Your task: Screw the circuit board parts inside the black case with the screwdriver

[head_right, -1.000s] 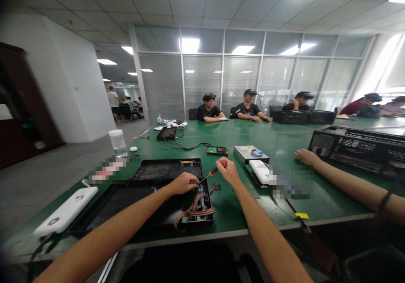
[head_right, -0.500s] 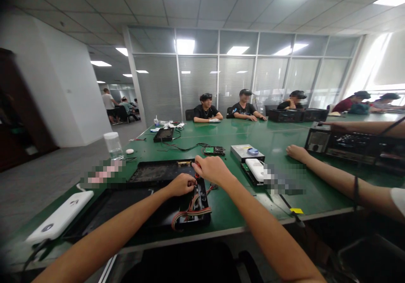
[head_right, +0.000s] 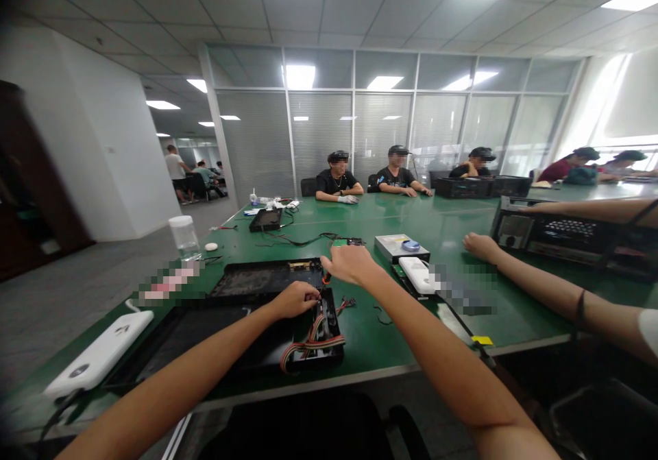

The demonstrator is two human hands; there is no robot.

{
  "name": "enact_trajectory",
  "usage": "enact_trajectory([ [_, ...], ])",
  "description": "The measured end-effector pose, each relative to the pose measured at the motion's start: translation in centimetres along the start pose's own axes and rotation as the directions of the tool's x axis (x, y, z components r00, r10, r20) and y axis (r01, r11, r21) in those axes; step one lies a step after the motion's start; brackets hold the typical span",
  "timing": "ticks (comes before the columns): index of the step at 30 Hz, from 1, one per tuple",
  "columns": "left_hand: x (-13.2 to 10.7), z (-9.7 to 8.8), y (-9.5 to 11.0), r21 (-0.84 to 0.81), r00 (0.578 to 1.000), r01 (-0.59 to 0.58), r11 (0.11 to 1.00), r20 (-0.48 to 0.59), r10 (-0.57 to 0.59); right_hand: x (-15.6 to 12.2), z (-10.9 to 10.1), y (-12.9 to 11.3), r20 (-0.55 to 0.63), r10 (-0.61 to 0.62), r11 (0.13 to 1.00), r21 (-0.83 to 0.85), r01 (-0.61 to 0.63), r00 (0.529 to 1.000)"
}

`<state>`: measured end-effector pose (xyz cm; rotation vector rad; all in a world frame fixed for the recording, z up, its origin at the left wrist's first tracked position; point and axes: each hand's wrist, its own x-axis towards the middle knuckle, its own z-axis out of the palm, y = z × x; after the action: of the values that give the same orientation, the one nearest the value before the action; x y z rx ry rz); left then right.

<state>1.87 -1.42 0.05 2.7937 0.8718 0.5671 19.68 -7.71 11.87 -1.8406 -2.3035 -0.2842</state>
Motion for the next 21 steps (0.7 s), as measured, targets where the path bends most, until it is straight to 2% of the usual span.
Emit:
enact_trajectory([
  [3, -0.1, -0.1, 0.2, 0.007, 1.000, 0.019, 1.000, 0.004, -0.019, -0.3, -0.1, -0.2, 0.025, -0.135, 0.989, 0.065, 0.133, 0.991],
  [8, 0.0, -0.2, 0.3, 0.008, 1.000, 0.007, 1.000, 0.003, -0.007, -0.9, -0.1, -1.0, -0.061, 0.002, 0.997, -0.076, -0.007, 0.998],
  [12, 0.0, -0.2, 0.3, 0.009, 1.000, -0.017, 1.000, 0.003, 0.017, -1.3, -0.2, -1.2, -0.003, -0.098, 0.995, -0.012, 0.098, 0.995],
  [16, -0.1, -0.2, 0.3, 0.020, 1.000, -0.013, 1.000, -0.009, 0.013, -1.3, -0.1, -0.9, -0.036, -0.001, 0.999, -0.039, -0.001, 0.999],
  [21, -0.1, -0.1, 0.1, 0.043, 1.000, -0.020, 0.999, 0.006, 0.020, -0.3, 0.1, 0.1, -0.008, -0.101, 0.994, 0.047, 0.101, 0.995],
])
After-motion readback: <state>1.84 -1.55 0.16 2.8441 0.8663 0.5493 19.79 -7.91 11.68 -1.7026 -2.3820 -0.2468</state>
